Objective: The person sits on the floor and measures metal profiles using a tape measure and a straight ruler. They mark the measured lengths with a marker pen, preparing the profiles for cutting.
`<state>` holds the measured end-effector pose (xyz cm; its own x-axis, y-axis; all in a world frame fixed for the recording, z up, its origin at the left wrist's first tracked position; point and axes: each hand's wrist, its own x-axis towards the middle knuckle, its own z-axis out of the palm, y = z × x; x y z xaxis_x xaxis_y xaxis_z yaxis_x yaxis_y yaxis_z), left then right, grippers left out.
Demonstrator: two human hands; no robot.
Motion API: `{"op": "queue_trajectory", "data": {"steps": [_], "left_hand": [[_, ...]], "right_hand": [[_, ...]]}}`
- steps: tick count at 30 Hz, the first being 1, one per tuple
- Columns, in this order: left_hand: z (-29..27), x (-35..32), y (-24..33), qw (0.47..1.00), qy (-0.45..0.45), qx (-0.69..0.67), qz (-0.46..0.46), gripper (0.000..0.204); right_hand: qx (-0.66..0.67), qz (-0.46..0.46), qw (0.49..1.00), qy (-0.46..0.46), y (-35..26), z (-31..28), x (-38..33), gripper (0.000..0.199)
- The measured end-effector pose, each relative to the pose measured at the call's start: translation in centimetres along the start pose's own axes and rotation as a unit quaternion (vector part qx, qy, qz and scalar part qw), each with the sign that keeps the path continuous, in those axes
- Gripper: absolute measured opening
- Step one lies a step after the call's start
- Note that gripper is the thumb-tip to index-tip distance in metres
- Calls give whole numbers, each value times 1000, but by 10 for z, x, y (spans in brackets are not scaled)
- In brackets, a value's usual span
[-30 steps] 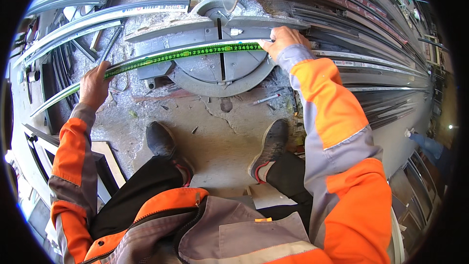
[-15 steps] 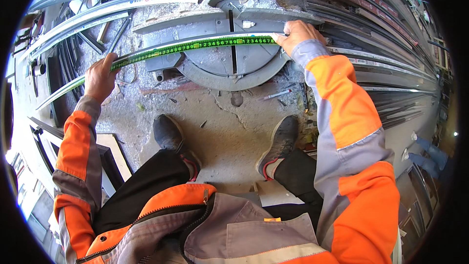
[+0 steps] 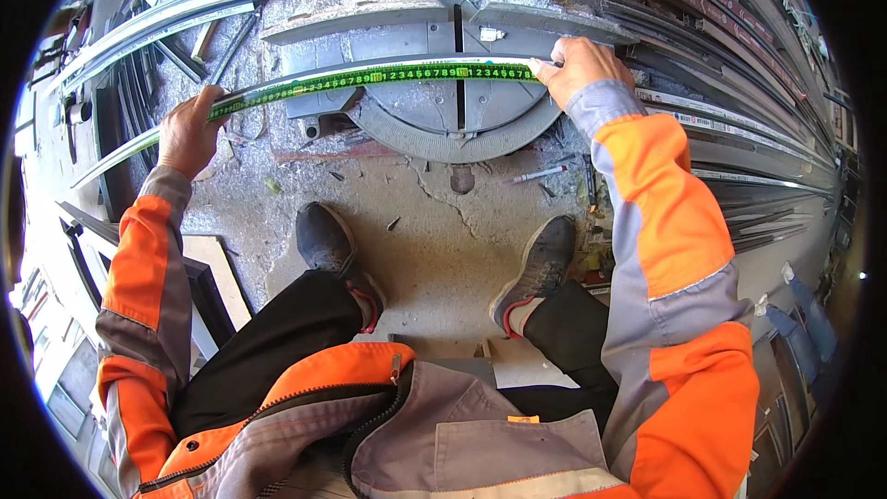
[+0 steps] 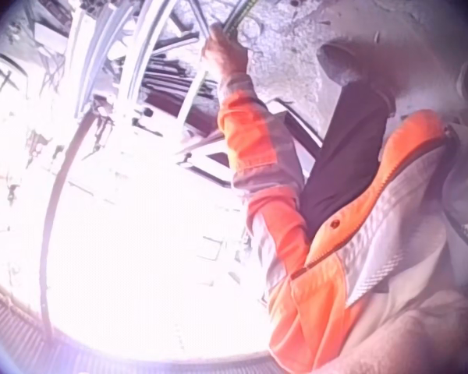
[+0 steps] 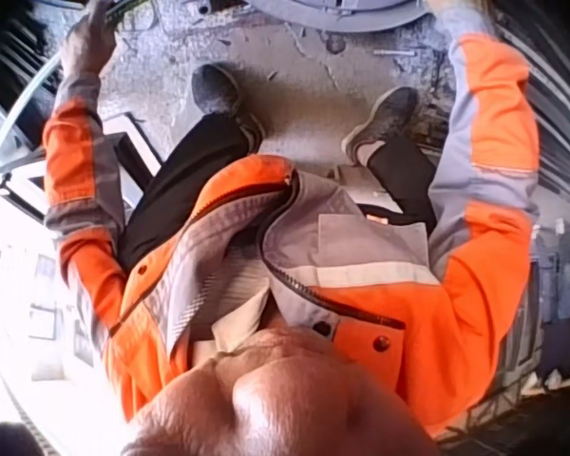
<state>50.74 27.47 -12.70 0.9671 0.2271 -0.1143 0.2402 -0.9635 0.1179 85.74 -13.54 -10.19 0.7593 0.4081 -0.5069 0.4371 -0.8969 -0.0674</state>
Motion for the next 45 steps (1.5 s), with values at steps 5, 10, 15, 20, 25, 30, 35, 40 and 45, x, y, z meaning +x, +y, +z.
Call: {"op": "queue_trajectory", "data": {"steps": [5,10,15,20,25,30,35,40,45], "left_hand": [[1,0,-1,1000,-6,-11,-2,31],[-5,2,5,999,-29,-31,-20,31],[-18,9,26,999,-33,-26,6,44],[-30,28,83,998,-15,-31,43,59],[-19,39,180,996,12,-84,4,68],[15,41,251,994,24,-76,-71,79],[37,44,288,982,50,-109,-144,86],[42,48,299,977,55,-113,-171,88],[49,47,297,975,64,-120,-177,89]], "right_hand": [[3,4,1000,-5,0,1,2,49],[-5,9,1000,-18,-1,-3,2,48],[-2,15,1000,-20,0,-2,3,47],[-11,21,999,-32,-5,-7,0,49],[-17,17,1000,-15,-1,-3,3,50],[5,-23,999,30,5,3,2,50],[-6,-16,1000,15,2,1,2,48],[0,11,1000,-10,-1,-2,2,45],[-5,-5,1000,-11,2,0,6,46]]}}
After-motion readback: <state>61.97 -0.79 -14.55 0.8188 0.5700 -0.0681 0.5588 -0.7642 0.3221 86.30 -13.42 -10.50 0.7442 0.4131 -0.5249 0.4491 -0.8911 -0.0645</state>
